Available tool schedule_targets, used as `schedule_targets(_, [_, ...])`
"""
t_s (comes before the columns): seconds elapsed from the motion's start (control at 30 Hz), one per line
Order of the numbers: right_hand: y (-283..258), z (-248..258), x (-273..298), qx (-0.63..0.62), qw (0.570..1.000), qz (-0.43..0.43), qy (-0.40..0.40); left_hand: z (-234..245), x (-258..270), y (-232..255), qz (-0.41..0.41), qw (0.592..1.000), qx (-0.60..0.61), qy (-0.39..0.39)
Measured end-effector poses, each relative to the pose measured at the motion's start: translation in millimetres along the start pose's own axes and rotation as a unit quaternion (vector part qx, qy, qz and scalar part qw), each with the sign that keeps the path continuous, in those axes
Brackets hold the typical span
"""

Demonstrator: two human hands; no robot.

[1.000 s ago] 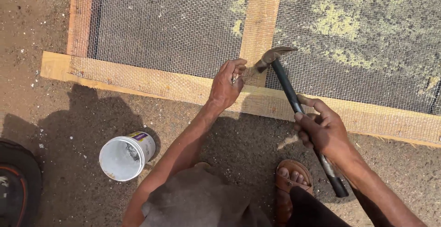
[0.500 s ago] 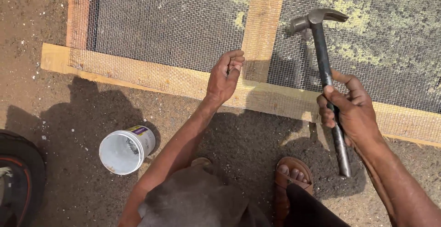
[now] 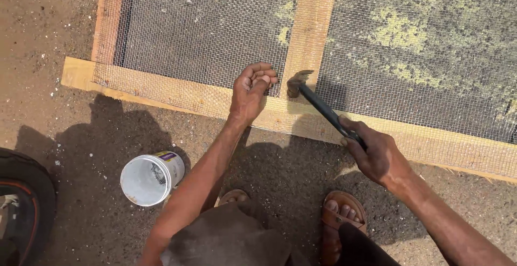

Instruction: Hammering small nails into a wooden frame to secure a mesh screen.

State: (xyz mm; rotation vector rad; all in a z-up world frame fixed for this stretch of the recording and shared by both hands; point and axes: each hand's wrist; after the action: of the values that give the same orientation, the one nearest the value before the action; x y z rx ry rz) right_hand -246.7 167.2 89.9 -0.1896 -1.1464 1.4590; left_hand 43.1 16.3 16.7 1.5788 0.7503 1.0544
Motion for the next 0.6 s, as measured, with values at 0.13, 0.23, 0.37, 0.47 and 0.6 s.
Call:
schedule_targets(0.13, [-11,-9,20,0.018,0.984,0.121,0.127,39,64,58,0.011,0.994,-0.064,0.087])
schedule_targets(0.23, [30,-36,26,0.027,0.968,0.195,0.154,65,140,107,0.113,0.954,-0.248,0.124])
schedule_targets(0.37, [-8,-28,15,0.124,0.977,0.118,0.128,111,236,128,0.272,0.817,-0.500,0.097])
schedule_targets(0.47, [-4,-49,28,0.101,0.947,0.203,0.225,150,284,84,0.321,0.784,-0.520,0.110])
schedule_targets(0.6, [21,-66,19,0.221,0.928,0.178,0.240,171,281,29,0.321,0.794,-0.508,0.090])
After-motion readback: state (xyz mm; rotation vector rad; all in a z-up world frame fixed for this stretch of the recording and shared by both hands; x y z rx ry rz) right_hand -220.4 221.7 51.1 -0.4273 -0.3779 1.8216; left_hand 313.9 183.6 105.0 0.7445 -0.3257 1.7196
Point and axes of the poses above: each hand's wrist, its own x-axis away from the middle knuckle, its own z-axis out of the back of the hand, y = z × x, and after that the axes turned 8 degrees about -y, right-handed
